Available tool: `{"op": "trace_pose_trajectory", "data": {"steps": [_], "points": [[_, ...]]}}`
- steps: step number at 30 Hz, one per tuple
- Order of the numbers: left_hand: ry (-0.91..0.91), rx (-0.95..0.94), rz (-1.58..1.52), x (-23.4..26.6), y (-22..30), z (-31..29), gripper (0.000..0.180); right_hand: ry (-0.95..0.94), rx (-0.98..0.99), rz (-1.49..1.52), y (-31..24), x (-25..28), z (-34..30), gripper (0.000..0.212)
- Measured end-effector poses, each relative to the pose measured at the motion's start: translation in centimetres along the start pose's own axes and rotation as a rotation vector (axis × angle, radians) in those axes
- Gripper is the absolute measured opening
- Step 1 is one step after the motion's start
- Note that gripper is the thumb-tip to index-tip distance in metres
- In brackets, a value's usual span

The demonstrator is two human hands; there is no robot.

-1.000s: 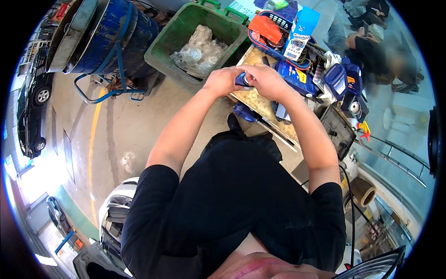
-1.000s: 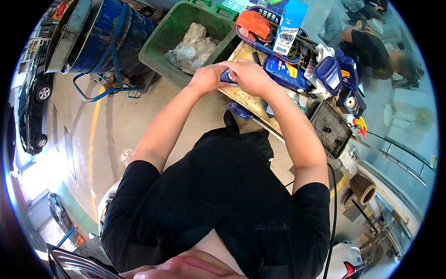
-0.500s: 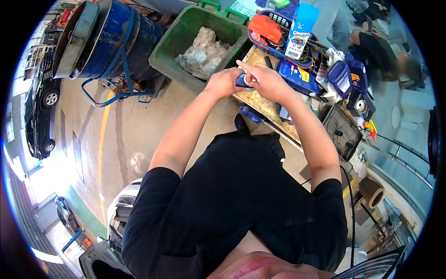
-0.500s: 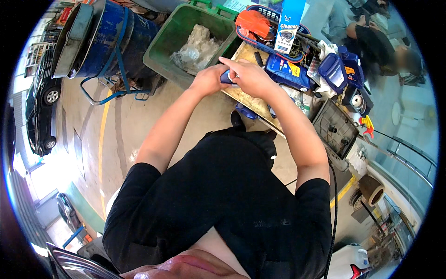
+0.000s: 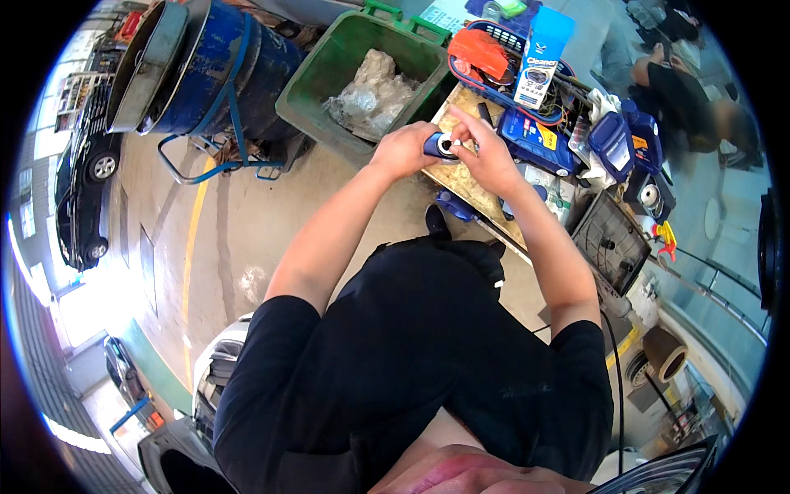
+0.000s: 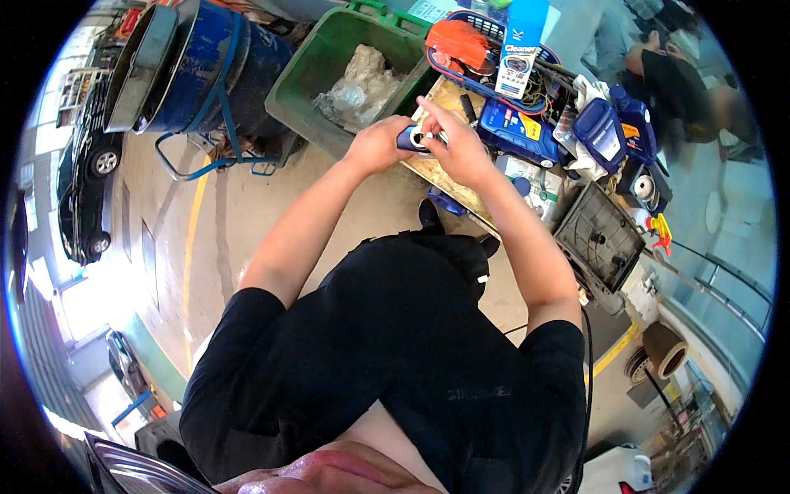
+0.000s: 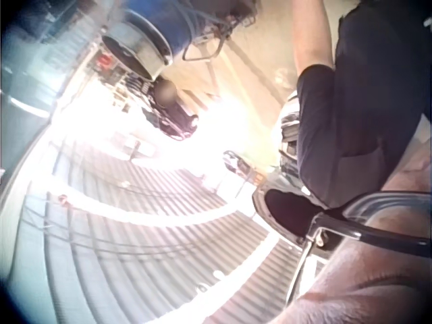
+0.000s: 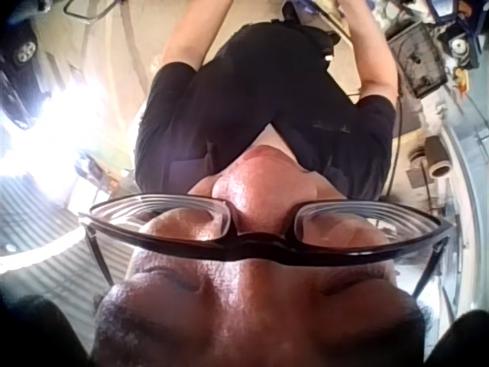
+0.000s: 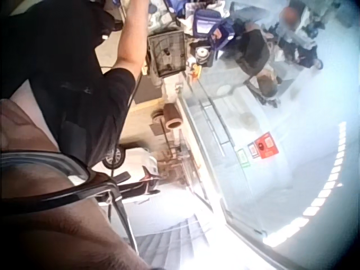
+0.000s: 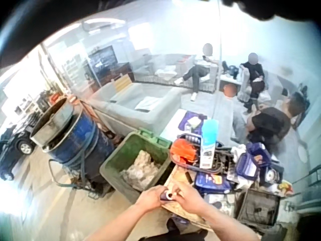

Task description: The person pours engine oil from a blue bottle into the engine of a white car with the hood open. After pouring, they wipe the engine area with a white cloth and then enter the vehicle.

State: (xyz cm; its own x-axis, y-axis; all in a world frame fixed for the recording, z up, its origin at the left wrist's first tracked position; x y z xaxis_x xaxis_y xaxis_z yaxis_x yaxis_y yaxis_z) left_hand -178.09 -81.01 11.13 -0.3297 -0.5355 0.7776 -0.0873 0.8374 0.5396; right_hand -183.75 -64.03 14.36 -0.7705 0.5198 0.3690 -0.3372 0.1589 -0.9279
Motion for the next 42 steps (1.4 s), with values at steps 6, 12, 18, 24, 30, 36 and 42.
{"op": "trace_pose_trajectory", "data": {"steps": [6,12,18,24,30,36,42], "points": [[0.008,0.149,-0.082,-1.8,2.5,-1.9,0.071,0.150,-0.142,-0.029,5.5,-3.0,-2.5,0.111],[-0.117,-0.018,-0.257,0.9,3.6,-2.9,0.069,0.329,-0.168,0.138,5.2,-5.3,-2.7,0.092],[-0.016,-0.649,0.507,5.9,11.5,-1.0,0.022,0.414,-0.151,0.067,5.0,-4.8,-2.1,0.063],[-0.138,-0.977,0.796,3.9,13.3,0.5,0.010,0.406,-0.117,-0.016,6.1,-5.4,-1.6,0.057],[-0.251,-1.024,0.892,2.9,13.0,1.1,0.010,0.411,-0.117,0.015,6.2,-5.3,-2.2,0.056],[-0.281,-0.914,0.611,2.3,12.3,2.9,0.012,0.428,-0.075,0.032,5.8,-5.1,-2.4,0.056],[-0.157,-0.358,0.260,4.4,9.2,6.2,0.012,0.426,-0.104,0.097,5.1,-4.6,-2.8,0.058]]}}
Point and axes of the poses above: each hand's wrist, its own z-axis towards the middle knuckle, its own x-axis out of the back of the hand, y = z × x, the point moved 7 cm from there along z, towards the middle knuckle, and after that the axes turned 10 degrees about -y, right-handed, at the moved point
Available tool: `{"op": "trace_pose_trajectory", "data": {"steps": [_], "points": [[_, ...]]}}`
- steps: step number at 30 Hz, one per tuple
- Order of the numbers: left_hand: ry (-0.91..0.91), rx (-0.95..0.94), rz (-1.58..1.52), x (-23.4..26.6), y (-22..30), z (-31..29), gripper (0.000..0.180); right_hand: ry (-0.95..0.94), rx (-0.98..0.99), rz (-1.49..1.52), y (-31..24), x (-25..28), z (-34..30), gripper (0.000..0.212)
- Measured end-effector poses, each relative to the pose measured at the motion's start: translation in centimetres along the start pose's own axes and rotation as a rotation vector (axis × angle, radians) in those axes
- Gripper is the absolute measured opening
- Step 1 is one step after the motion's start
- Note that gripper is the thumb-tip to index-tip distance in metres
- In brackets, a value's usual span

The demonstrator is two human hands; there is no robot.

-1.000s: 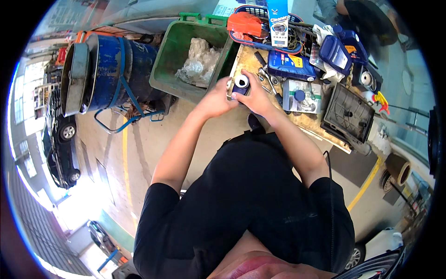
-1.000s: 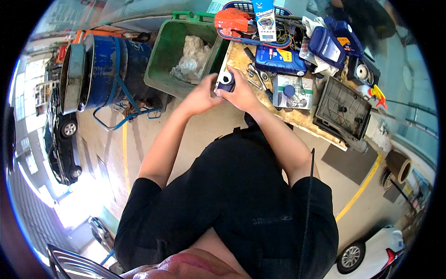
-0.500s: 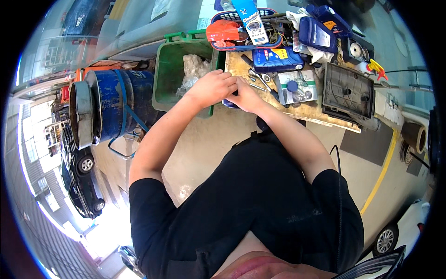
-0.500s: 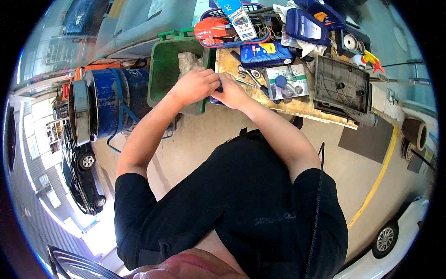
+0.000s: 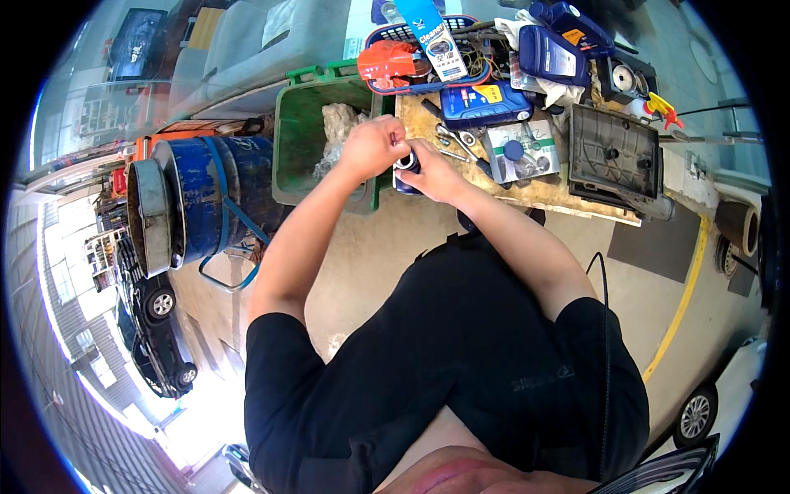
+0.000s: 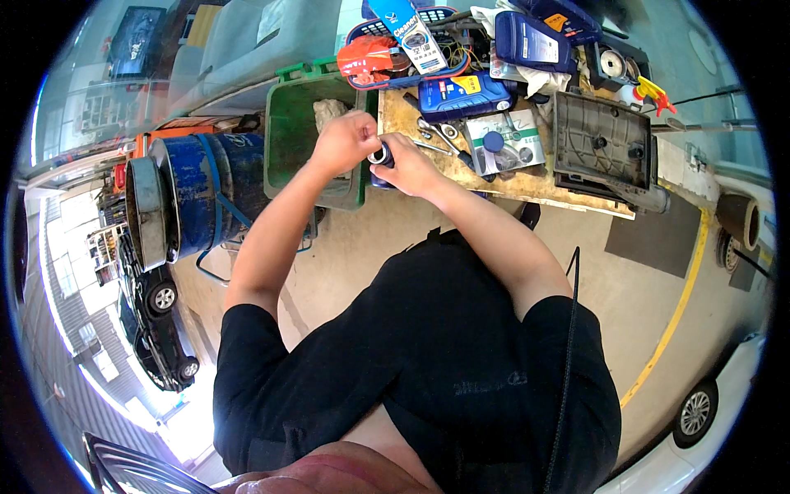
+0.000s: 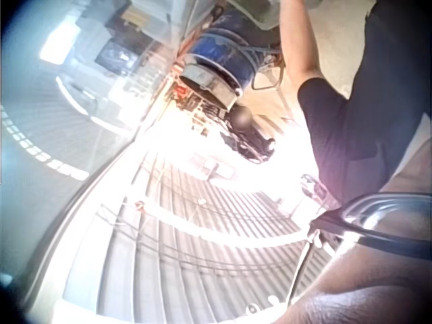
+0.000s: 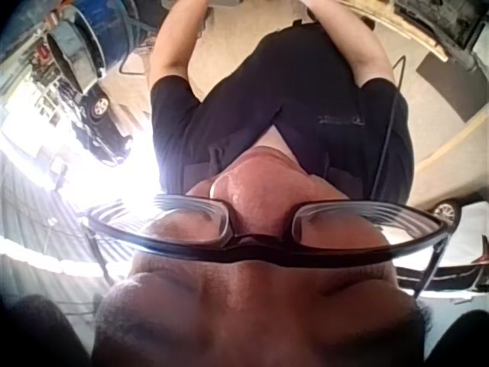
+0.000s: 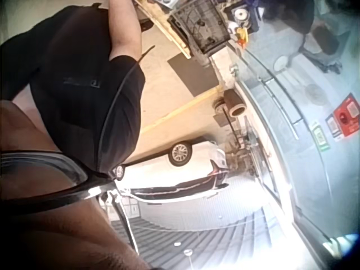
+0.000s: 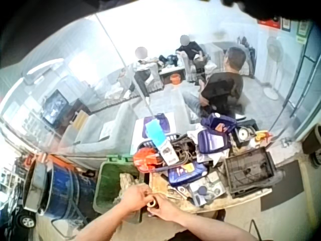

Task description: The person pours engine oil from a blue bottle into the engine of a white car with the hood open. After pouring, they wipe the engine area with a white cloth and then enter the vehicle.

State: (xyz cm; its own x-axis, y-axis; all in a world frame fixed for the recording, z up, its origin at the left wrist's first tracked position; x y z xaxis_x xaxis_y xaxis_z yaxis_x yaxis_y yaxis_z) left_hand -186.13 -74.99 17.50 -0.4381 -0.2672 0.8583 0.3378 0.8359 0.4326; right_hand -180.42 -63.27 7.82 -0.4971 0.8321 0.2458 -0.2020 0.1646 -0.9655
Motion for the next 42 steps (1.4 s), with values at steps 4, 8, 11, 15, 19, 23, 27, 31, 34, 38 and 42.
{"op": "trace_pose_trajectory", "data": {"steps": [4,8,11,15,19,23,27,31,34,38,42], "points": [[0.161,0.354,-0.597,-3.4,-4.5,-2.8,0.011,-0.021,-0.053,0.015,-0.3,-0.1,0.2,0.057],[0.397,0.448,-1.221,-8.0,-6.7,-5.6,0.006,-0.015,-0.046,-0.016,-0.6,-0.2,0.2,0.055],[0.529,0.323,-1.568,-9.8,-6.0,-6.6,0.006,-0.005,-0.048,-0.025,-0.3,-0.3,0.2,0.054],[0.676,0.305,-1.668,-8.7,-5.2,-8.4,0.006,-0.027,-0.054,-0.028,-0.4,0.3,0.4,0.053],[0.410,0.316,-1.146,-6.3,-5.1,-8.3,0.014,-0.039,-0.020,-0.053,-0.7,0.2,0.6,0.053],[0.134,0.266,-0.402,-2.0,-2.2,-6.1,0.026,-0.052,-0.023,-0.072,-0.6,0.1,0.6,0.052],[0.111,0.136,-0.237,-1.3,-1.8,-5.1,0.026,-0.062,-0.024,-0.042,-1.1,0.2,0.7,0.052],[0.139,0.224,-0.472,-3.7,-4.0,-5.0,0.017,-0.051,-0.030,-0.034,-1.0,0.0,0.5,0.051],[0.205,0.259,-0.656,-5.5,-4.6,-5.5,0.010,-0.036,-0.042,-0.023,-0.7,-0.1,0.3,0.052],[0.322,0.261,-0.666,-6.1,-4.1,-6.8,0.009,-0.016,-0.021,-0.045,-0.2,-0.2,0.3,0.053],[0.495,0.273,-1.011,-7.1,-4.2,-9.0,0.008,-0.003,-0.043,0.006,0.5,0.6,0.8,0.057]]}}
Point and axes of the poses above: each hand's wrist, its own z-axis towards the middle knuckle, its own x-axis out of the back of the hand, y = z × x, the point moved 7 cm from there along z, towards the middle knuckle, and after that the axes turned 10 degrees about -y, right-handed, at the moved point
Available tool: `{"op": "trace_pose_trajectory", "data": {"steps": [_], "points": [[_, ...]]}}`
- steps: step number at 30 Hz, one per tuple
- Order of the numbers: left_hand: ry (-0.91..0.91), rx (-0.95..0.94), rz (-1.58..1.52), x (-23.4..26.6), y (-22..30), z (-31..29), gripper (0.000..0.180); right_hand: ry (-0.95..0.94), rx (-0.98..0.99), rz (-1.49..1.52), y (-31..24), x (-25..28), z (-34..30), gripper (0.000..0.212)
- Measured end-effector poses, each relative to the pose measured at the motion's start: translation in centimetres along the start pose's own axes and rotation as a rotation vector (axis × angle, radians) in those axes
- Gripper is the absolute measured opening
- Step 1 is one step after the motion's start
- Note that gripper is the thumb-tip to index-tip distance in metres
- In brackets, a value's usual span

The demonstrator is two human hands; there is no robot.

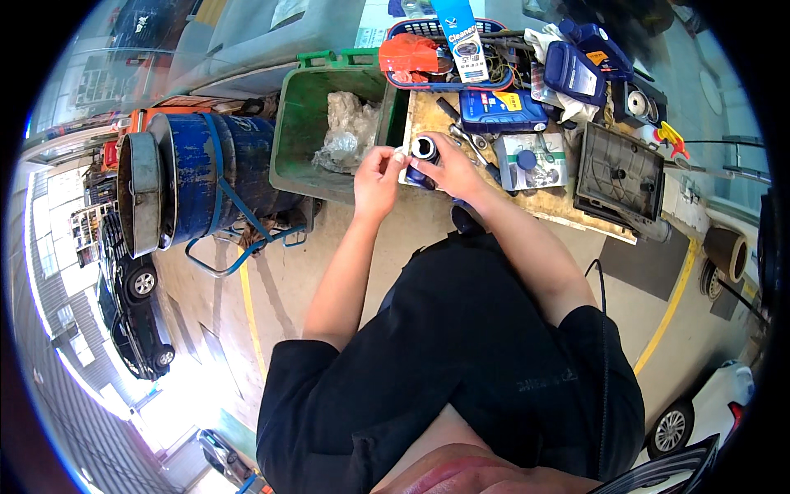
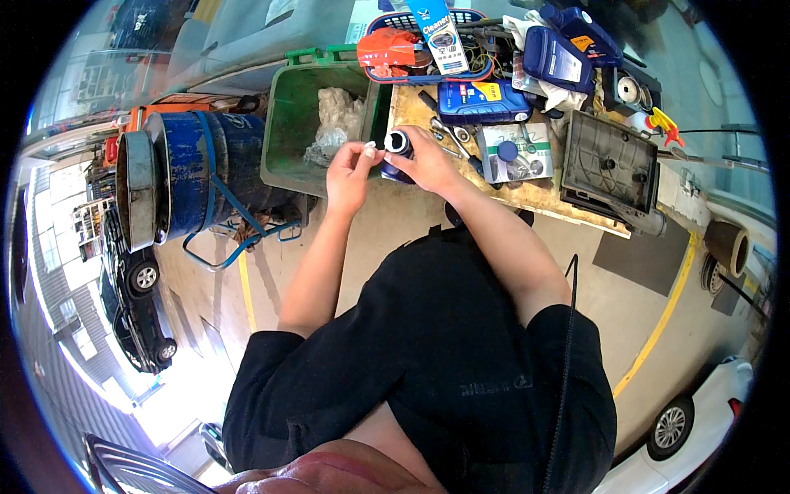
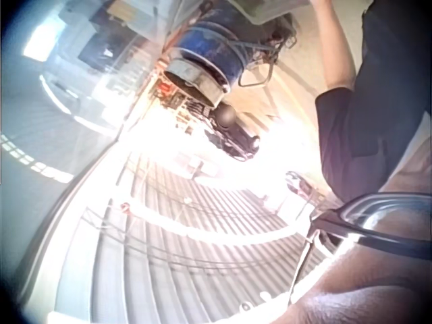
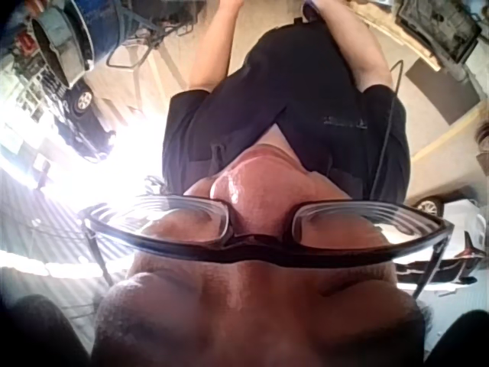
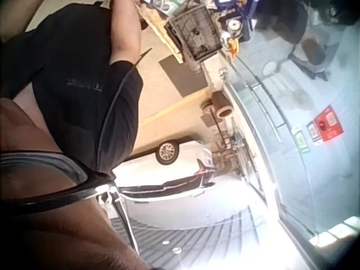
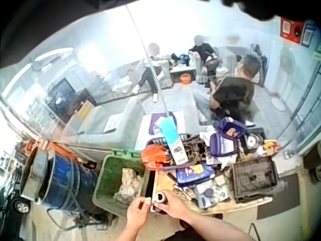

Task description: The person pours engine oil from a blue bottle into the engine of a white car with the hood open. After pouring, they wipe the engine area with a white cloth and then enter the vehicle.

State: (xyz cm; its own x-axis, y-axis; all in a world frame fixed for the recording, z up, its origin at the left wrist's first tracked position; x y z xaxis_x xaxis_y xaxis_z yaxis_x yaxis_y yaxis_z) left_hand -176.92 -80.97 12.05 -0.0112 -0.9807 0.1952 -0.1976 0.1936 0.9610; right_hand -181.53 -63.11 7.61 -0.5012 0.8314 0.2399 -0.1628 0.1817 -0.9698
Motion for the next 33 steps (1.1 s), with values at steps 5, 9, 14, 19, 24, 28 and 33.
{"op": "trace_pose_trajectory", "data": {"steps": [5,9,14,19,24,28,33], "points": [[0.065,0.335,0.145,5.0,-2.3,0.4,0.026,0.000,-0.052,0.008,0.0,0.2,0.0,0.057],[0.375,0.199,0.363,16.1,-7.6,2.2,0.031,-0.046,-0.051,0.005,-1.4,-1.1,-0.3,0.058],[0.306,0.195,0.835,13.4,1.5,4.2,0.028,-0.026,-0.082,0.019,-0.4,-0.6,-0.6,0.057],[0.419,0.067,0.702,12.2,4.3,5.5,0.023,-0.036,-0.094,0.045,-0.8,-0.7,-0.4,0.057],[0.327,0.053,0.647,12.8,5.6,6.1,0.022,-0.045,-0.091,0.054,-0.9,-0.7,-0.4,0.057],[-0.150,-0.083,0.626,5.2,8.4,4.2,0.026,-0.034,-0.081,0.064,-0.8,-0.6,-0.4,0.058],[-0.325,-0.293,0.798,0.4,9.6,3.1,0.019,-0.034,-0.072,0.065,-0.5,-0.7,-0.4,0.058]]}}
Point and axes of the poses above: each hand's wrist, its own z-axis towards the middle knuckle, its own x-axis out of the back of the hand, y = z × x, the point moved 7 cm from there along z, towards the middle knuckle, and after that the axes turned 10 degrees about -y, right-handed, at the moved point
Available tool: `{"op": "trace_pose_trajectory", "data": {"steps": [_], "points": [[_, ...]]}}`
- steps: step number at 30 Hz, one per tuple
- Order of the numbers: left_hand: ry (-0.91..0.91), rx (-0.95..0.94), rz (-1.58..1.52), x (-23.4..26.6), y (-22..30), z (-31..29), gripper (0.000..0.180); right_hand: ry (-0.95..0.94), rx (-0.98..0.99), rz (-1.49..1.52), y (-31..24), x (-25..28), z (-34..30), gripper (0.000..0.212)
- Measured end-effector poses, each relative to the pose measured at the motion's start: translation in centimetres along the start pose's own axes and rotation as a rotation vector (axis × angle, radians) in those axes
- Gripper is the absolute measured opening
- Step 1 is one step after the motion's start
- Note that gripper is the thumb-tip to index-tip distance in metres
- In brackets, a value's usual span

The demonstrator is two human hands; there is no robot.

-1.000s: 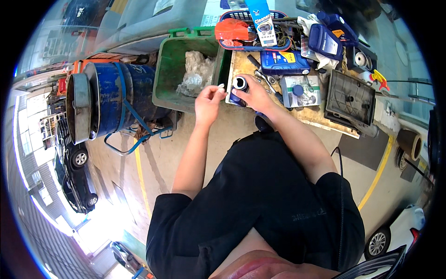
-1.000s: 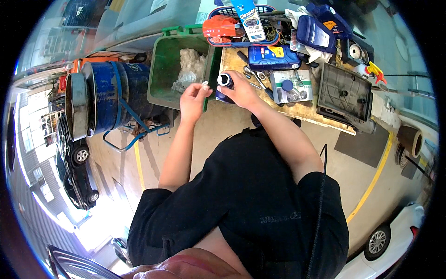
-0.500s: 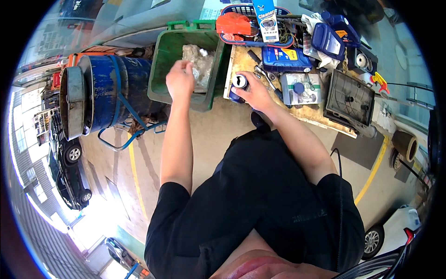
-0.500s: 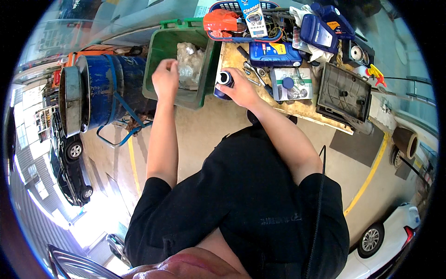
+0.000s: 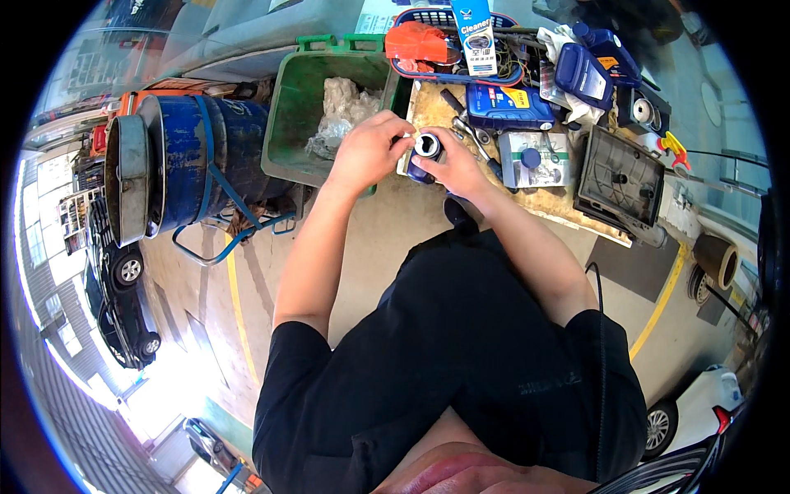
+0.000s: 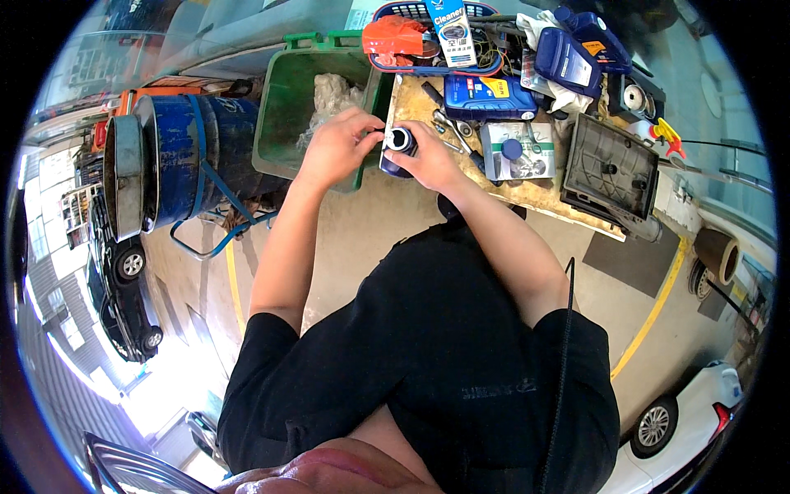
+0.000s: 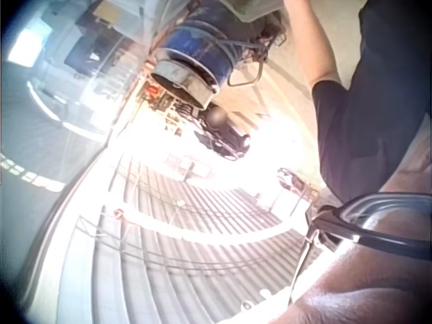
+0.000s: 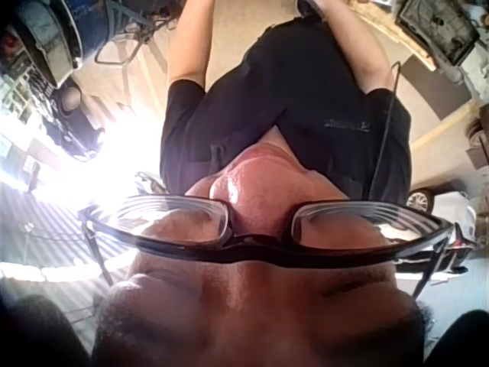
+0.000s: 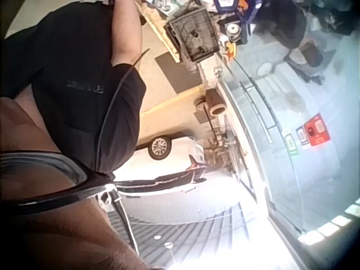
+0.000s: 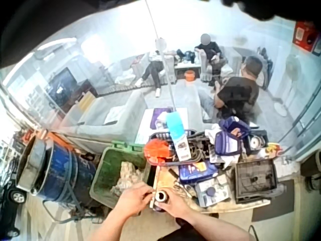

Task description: The person pours engine oil from a blue bottle into the engine of a white car with the hood open. After pouring, they wipe the engine area with a white cloth and then enter the vehicle.

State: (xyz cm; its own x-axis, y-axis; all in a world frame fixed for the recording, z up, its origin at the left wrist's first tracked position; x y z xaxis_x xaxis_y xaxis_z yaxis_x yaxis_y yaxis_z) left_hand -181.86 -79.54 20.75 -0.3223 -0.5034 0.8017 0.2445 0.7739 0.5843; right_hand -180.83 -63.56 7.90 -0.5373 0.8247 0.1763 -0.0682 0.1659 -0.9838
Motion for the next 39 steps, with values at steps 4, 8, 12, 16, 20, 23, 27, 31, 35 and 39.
{"op": "trace_pose_trajectory", "data": {"steps": [4,8,12,16,20,23,27,31,35,39], "points": [[-0.030,-0.057,0.105,-0.1,1.2,0.7,0.016,-0.013,-0.014,0.002,0.4,0.0,0.2,0.059],[-0.056,-0.073,0.195,-0.6,1.2,1.1,0.019,-0.014,-0.010,-0.004,0.1,0.1,0.2,0.059],[-0.110,0.182,0.132,-1.7,-0.3,1.7,0.026,-0.006,0.003,0.011,0.0,0.1,0.2,0.059],[-0.126,0.438,-0.049,-3.5,-2.5,2.0,0.033,0.022,0.014,-0.028,-0.1,0.3,0.0,0.059],[-0.118,0.492,-0.103,-4.3,-4.1,2.2,0.034,0.016,-0.006,-0.019,-0.1,0.4,0.0,0.059],[-0.118,0.542,-0.134,-4.4,-4.3,2.3,0.034,0.012,-0.011,-0.030,-0.1,0.4,-0.1,0.060],[-0.152,0.555,-0.180,-4.6,-4.8,2.5,0.032,0.014,-0.020,-0.031,-0.1,0.5,-0.1,0.062],[-0.174,0.574,-0.190,-4.7,-4.4,2.8,0.030,0.022,0.005,-0.047,0.0,0.5,0.0,0.063],[-0.220,0.494,-0.252,-5.5,-5.6,2.9,0.024,0.023,0.016,-0.047,-0.1,0.5,0.0,0.057],[-0.277,0.399,-0.462,-6.9,-7.5,2.9,0.014,0.004,0.027,-0.012,0.1,0.3,0.2,0.057]]}}
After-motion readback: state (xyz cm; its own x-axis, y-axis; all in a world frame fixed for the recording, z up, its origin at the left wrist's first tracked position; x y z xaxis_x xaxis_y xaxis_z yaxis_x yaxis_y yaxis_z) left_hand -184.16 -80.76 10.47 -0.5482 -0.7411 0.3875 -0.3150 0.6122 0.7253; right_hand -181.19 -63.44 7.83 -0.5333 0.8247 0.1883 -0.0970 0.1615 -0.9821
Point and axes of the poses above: each hand's wrist, its own z-axis towards the middle knuckle, its own x-axis out of the back of the hand, y = z × x, the point moved 7 cm from there along z, towards the middle knuckle, and after that the axes turned 10 degrees about -y, right-handed, at the moved point
